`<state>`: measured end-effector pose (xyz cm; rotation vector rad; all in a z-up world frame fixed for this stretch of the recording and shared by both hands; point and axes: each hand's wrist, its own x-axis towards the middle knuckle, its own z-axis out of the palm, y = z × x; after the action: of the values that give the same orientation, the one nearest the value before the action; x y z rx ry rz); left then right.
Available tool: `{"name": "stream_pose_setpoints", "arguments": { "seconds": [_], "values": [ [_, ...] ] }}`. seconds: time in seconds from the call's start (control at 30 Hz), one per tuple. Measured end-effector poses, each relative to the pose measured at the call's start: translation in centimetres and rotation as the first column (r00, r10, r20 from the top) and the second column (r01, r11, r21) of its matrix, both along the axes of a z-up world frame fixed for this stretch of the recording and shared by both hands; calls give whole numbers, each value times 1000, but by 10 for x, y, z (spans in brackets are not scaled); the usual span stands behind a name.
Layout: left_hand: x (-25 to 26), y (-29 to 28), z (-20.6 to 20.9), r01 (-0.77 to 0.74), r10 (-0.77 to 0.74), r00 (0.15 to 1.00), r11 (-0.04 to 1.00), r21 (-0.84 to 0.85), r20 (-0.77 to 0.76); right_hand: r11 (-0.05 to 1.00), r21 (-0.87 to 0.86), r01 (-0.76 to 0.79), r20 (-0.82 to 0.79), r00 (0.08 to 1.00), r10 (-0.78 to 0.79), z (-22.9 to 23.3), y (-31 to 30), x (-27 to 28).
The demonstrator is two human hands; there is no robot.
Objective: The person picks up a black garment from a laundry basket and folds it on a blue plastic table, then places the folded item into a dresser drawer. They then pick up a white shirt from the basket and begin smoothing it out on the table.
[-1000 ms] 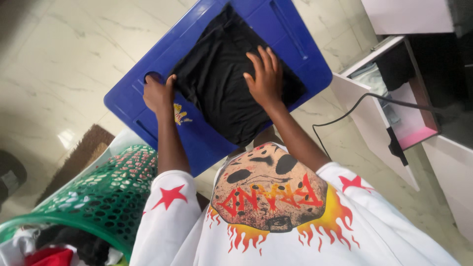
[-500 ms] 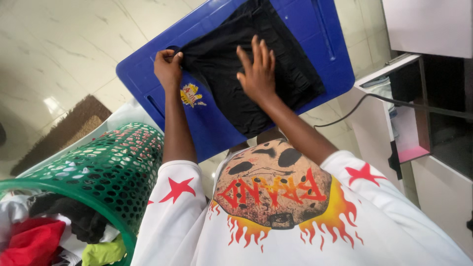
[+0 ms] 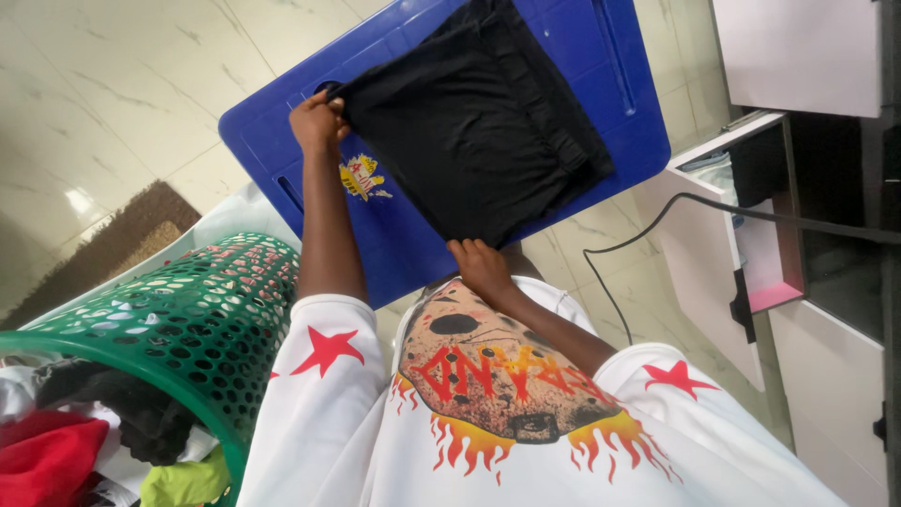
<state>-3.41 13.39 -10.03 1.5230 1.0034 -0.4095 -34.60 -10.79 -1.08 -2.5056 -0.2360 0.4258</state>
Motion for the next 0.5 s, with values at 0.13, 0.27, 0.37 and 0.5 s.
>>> {"name": "stream_pose_setpoints", "arguments": {
  "seconds": [0.13, 0.27, 0.37, 0.5],
  "values": [
    [10, 20, -33, -126, 126, 992, 988, -89, -14, 998, 63, -11, -32, 999, 13, -9, -1, -1],
    [11, 22, -48, -112, 113, 993, 993, -20, 26, 987, 159, -23, -198, 979, 55, 17, -3, 17],
    [8, 6, -18, 213, -270, 962, 823, 526, 32, 968, 248, 38, -313, 949, 43, 41, -8, 44],
    [-5, -46, 54, 401, -609, 776, 279, 873, -162, 896, 174, 408, -349, 877, -331, 45, -29, 83]
  ]
}}
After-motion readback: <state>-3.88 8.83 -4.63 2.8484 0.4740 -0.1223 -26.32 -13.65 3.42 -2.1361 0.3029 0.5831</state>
